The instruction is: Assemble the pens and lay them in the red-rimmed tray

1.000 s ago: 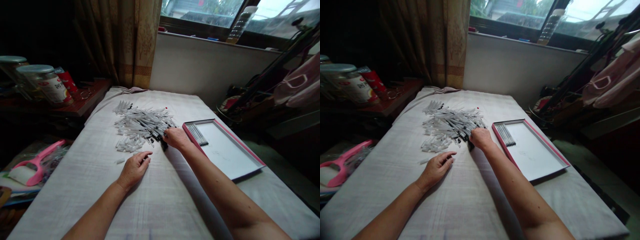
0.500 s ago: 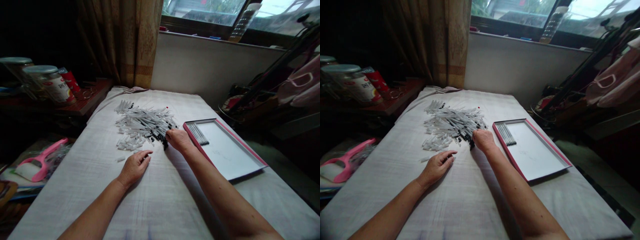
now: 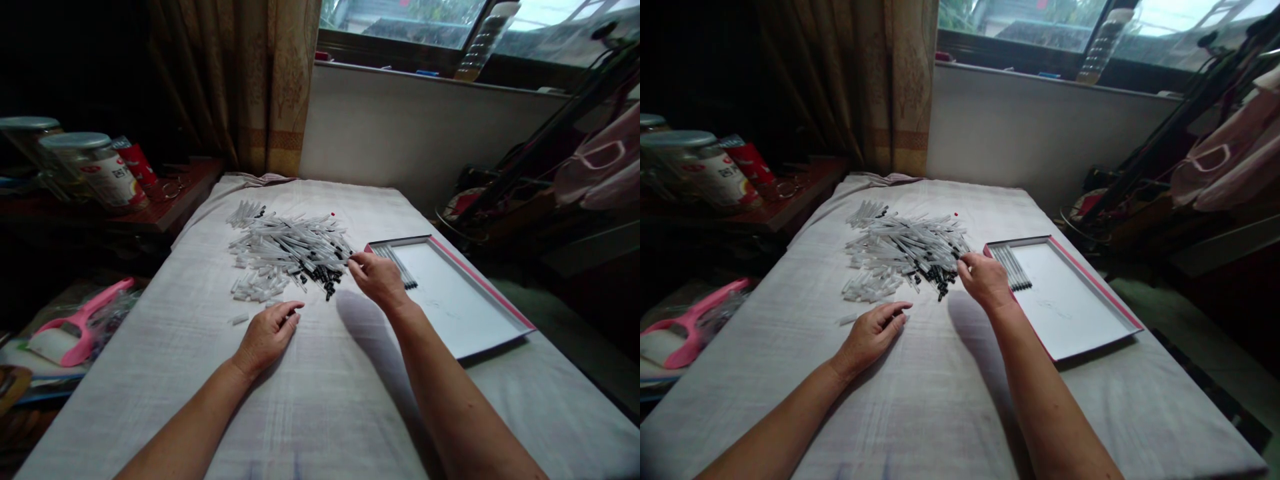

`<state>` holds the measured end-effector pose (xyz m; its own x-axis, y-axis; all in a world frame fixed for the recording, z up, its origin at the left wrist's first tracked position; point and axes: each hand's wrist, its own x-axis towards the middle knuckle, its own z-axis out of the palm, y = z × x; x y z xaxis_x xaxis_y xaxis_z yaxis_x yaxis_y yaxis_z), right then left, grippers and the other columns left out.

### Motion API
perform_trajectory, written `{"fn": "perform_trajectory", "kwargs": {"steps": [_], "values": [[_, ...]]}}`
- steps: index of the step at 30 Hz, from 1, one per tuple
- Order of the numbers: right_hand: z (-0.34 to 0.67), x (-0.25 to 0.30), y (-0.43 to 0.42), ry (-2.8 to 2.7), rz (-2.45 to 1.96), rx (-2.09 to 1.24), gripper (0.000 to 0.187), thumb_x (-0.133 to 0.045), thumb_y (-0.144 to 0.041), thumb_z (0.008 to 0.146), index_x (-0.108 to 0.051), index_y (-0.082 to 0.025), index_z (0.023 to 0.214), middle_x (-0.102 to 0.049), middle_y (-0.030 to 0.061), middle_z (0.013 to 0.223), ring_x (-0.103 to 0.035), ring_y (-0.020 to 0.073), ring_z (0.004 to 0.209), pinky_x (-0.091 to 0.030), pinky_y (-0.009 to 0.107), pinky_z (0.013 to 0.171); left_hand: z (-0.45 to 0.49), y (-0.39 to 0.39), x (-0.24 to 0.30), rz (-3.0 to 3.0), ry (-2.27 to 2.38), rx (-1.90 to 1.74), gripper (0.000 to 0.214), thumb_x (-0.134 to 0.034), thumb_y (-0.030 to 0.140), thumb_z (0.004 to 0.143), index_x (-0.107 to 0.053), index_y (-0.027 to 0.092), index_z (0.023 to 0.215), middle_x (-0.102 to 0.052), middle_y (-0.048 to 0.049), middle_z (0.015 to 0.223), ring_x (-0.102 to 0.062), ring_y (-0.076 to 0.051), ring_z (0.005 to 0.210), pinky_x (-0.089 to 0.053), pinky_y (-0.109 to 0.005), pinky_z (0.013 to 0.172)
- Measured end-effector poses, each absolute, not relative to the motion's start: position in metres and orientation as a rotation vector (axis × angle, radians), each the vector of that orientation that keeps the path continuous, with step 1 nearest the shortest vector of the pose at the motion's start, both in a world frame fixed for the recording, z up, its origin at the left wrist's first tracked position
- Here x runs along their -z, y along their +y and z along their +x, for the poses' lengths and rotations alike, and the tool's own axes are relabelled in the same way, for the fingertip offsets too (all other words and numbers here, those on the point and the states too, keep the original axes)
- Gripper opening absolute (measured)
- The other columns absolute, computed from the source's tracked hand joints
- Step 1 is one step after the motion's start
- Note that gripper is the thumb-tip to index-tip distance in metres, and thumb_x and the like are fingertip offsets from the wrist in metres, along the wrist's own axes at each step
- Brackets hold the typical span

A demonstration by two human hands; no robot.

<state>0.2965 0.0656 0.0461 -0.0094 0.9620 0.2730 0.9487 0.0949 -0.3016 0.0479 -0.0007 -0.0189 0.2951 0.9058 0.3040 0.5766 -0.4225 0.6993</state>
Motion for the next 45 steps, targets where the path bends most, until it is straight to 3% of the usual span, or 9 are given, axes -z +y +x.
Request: {"fn": "perform_trajectory", "kwargs": {"steps": [8,12,15,18,26,31,36,41,45], "values": [[0.27,-0.039,0.043,-1.588,-1.239,-0.958,0.041,-0.06,-0.055,0.079,-0.069,-0.015,0.08,-0.07,0.0045,0.069,-0.059,0.0128,0.053,-0.049,0.025,0.052,0.048,-0.006,0.011,2.383,1.383,-1.327,0.035,-0.051,0.034,0.094,-0.059,0.019,0.125,-0.065,-0.0125,0.12,-0.06,-0.024,0.113,-0.047,-0.04,0.099],[0.24,-0.031,0.043,-1.646,-1.137,-1.224,0.042,-0.06,-0.055,0.079,-0.07,-0.015,0.082,-0.071,0.0045,0.073,-0.061,0.0122,0.055,-0.05,0.025,0.055,0.045,-0.005,0.016,2.365,1.371,-1.145,0.037,-0.045,0.037,0.097,-0.059,0.018,0.126,-0.073,-0.0094,0.103,-0.068,-0.022,0.093,-0.053,-0.034,0.086],[0.243,-0.028,0.051,-1.685,-1.303,-1.107,0.038,-0.053,-0.048,0.086,-0.072,-0.015,0.086,-0.072,0.005,0.075,-0.062,0.0133,0.057,-0.049,0.025,0.055,0.044,-0.004,0.02,2.238,1.421,-1.084,0.036,-0.039,0.036,0.098,-0.063,0.017,0.118,-0.073,-0.0041,0.079,-0.069,-0.017,0.071,-0.054,-0.028,0.072],[0.256,-0.027,0.059,-1.87,-1.645,-0.686,0.027,-0.053,-0.035,0.089,-0.074,-0.018,0.088,-0.073,0.0046,0.078,-0.066,0.0169,0.07,-0.047,0.025,0.064,0.043,-0.002,0.022,2.09,1.513,-1.113,0.037,-0.04,0.036,0.097,-0.061,0.016,0.12,-0.071,-0.0013,0.071,-0.069,-0.016,0.066,-0.054,-0.026,0.068],[0.242,-0.027,0.049,-2.402,-2.062,-0.078,0.025,-0.052,-0.032,0.09,-0.073,-0.022,0.098,-0.072,0.0097,0.101,-0.069,0.023,0.088,-0.048,0.028,0.068,0.042,0.001,0.028,2.078,1.528,-1.154,0.032,-0.047,0.031,0.093,-0.062,0.018,0.118,-0.074,-0.0075,0.102,-0.071,-0.019,0.086,-0.056,-0.031,0.084],[0.231,-0.032,0.054,-2.504,-2.156,-0.116,0.029,-0.047,-0.014,0.088,-0.073,-0.016,0.1,-0.072,0.0164,0.102,-0.07,0.0268,0.093,-0.05,0.031,0.07,0.042,0.001,0.028,2.111,1.516,-1.146,0.031,-0.048,0.03,0.092,-0.063,0.019,0.117,-0.073,-0.0076,0.11,-0.07,-0.021,0.098,-0.055,-0.032,0.089],[0.237,-0.042,0.05,-2.462,-2.163,-0.124,0.028,-0.047,-0.015,0.088,-0.07,-0.014,0.102,-0.072,0.0177,0.104,-0.07,0.0267,0.094,-0.049,0.032,0.072,0.042,0.001,0.025,2.118,1.486,-1.124,0.031,-0.048,0.031,0.092,-0.063,0.02,0.117,-0.073,-0.0068,0.11,-0.07,-0.02,0.097,-0.055,-0.031,0.089],[0.269,-0.039,0.039,-2.133,-2.068,-0.145,0.018,-0.053,-0.023,0.084,-0.07,-0.018,0.09,-0.075,0.0108,0.087,-0.071,0.0243,0.083,-0.048,0.031,0.071,0.042,0.001,0.024,2.136,1.482,-1.087,0.031,-0.048,0.031,0.092,-0.064,0.02,0.116,-0.073,-0.0072,0.108,-0.07,-0.02,0.096,-0.055,-0.032,0.089],[0.298,-0.027,0.039,-1.625,-1.764,-0.44,0.016,-0.057,-0.03,0.079,-0.068,-0.019,0.08,-0.074,0.0049,0.074,-0.07,0.0193,0.071,-0.049,0.027,0.063,0.042,0.001,0.025,2.163,1.475,-1.069,0.03,-0.048,0.031,0.092,-0.066,0.02,0.113,-0.074,-0.007,0.107,-0.07,-0.021,0.096,-0.055,-0.032,0.088]]}}
